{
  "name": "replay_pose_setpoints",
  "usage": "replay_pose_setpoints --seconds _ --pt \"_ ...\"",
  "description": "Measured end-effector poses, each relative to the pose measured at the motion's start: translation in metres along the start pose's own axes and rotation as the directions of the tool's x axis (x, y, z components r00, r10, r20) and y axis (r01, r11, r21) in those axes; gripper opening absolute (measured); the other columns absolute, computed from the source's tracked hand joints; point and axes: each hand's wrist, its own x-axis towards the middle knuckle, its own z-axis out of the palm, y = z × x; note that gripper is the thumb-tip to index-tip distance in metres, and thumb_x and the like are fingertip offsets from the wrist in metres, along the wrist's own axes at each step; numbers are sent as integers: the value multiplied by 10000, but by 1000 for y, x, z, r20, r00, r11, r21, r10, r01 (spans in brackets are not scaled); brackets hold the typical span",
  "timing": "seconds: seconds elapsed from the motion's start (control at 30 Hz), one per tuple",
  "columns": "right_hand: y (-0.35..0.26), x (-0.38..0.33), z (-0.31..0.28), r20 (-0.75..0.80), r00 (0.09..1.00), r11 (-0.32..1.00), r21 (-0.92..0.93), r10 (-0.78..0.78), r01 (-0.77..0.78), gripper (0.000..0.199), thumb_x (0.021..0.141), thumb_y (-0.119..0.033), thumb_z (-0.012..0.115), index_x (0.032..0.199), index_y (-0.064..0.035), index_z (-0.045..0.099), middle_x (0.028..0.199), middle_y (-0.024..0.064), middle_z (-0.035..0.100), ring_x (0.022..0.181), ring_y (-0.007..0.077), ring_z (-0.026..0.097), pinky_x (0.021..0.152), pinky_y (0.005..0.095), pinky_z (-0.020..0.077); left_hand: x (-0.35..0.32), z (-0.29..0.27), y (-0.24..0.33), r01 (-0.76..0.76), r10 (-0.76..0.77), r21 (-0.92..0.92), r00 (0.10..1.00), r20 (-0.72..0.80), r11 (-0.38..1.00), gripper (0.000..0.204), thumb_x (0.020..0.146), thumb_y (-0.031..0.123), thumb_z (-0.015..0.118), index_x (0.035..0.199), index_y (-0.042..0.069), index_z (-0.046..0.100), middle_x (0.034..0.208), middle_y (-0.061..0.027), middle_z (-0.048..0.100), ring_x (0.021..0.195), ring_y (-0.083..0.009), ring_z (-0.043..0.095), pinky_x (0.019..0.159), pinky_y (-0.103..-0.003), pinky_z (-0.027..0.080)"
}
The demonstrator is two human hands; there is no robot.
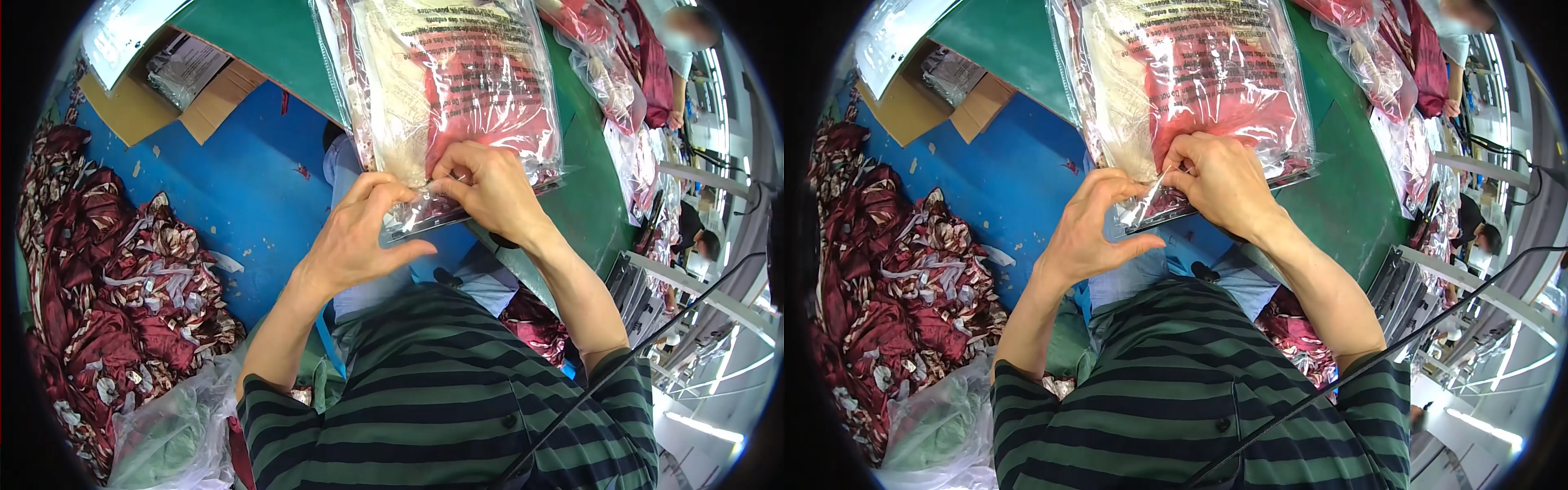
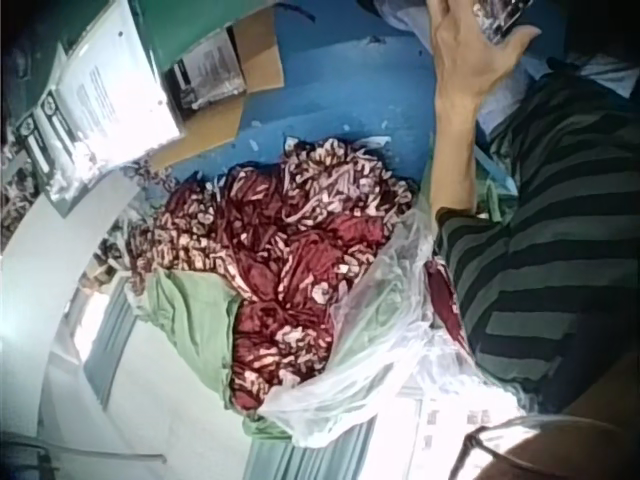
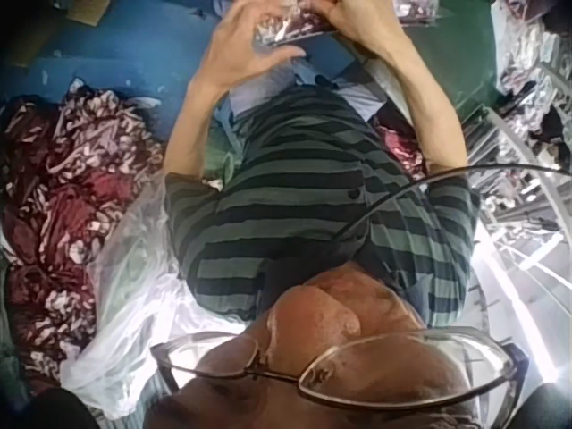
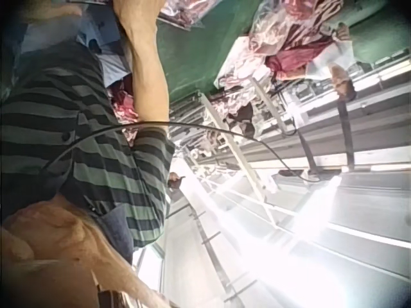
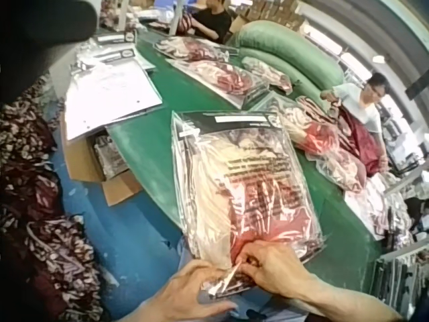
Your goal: Folding a patterned garment and placing it into a clear plastic bag at a workstation.
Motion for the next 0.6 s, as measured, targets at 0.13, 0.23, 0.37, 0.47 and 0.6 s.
replay_pose_setpoints --seconds 0.13,0.23,0.37,0.47,0.6 --pt "-3 10 -6 46 998 996 -84 43 -39 76 779 -75 733 820 -39 680 778 66 677 650 211 602 609 343 479 5 0 7 -62 62 46 998 3 997 437 750 173 855 1108 36 647 891 -93 652 876 -251 650 794 -355 534" --pt "-1 11 5 41 999 989 -150 -7 13 101 795 -106 724 837 -49 653 782 69 684 666 227 621 621 353 489 1 6 10 55 -40 175 995 -91 983 397 774 99 828 1116 13 645 945 -88 689 880 -226 669 792 -321 540" --pt "5 6 -11 86 986 990 34 -141 138 120 818 -94 692 910 -61 622 758 60 654 653 233 603 627 358 490 13 8 16 92 -75 133 989 -129 987 300 811 50 757 1096 23 668 967 -92 686 812 -242 677 758 -329 539" --pt "2 -3 -12 40 980 958 226 -193 179 127 825 -47 645 945 -63 605 762 48 630 663 231 592 626 365 488 9 7 30 87 -89 -18 974 -210 996 283 824 17 728 1102 14 673 986 -93 696 850 -232 685 778 -323 543" --pt "5 -8 -14 3 950 903 310 -313 297 177 805 9 597 966 -64 590 838 58 618 737 236 593 667 364 489 15 8 43 46 -25 102 979 -205 994 275 832 8 722 1103 17 676 989 -96 704 879 -219 691 793 -315 546"
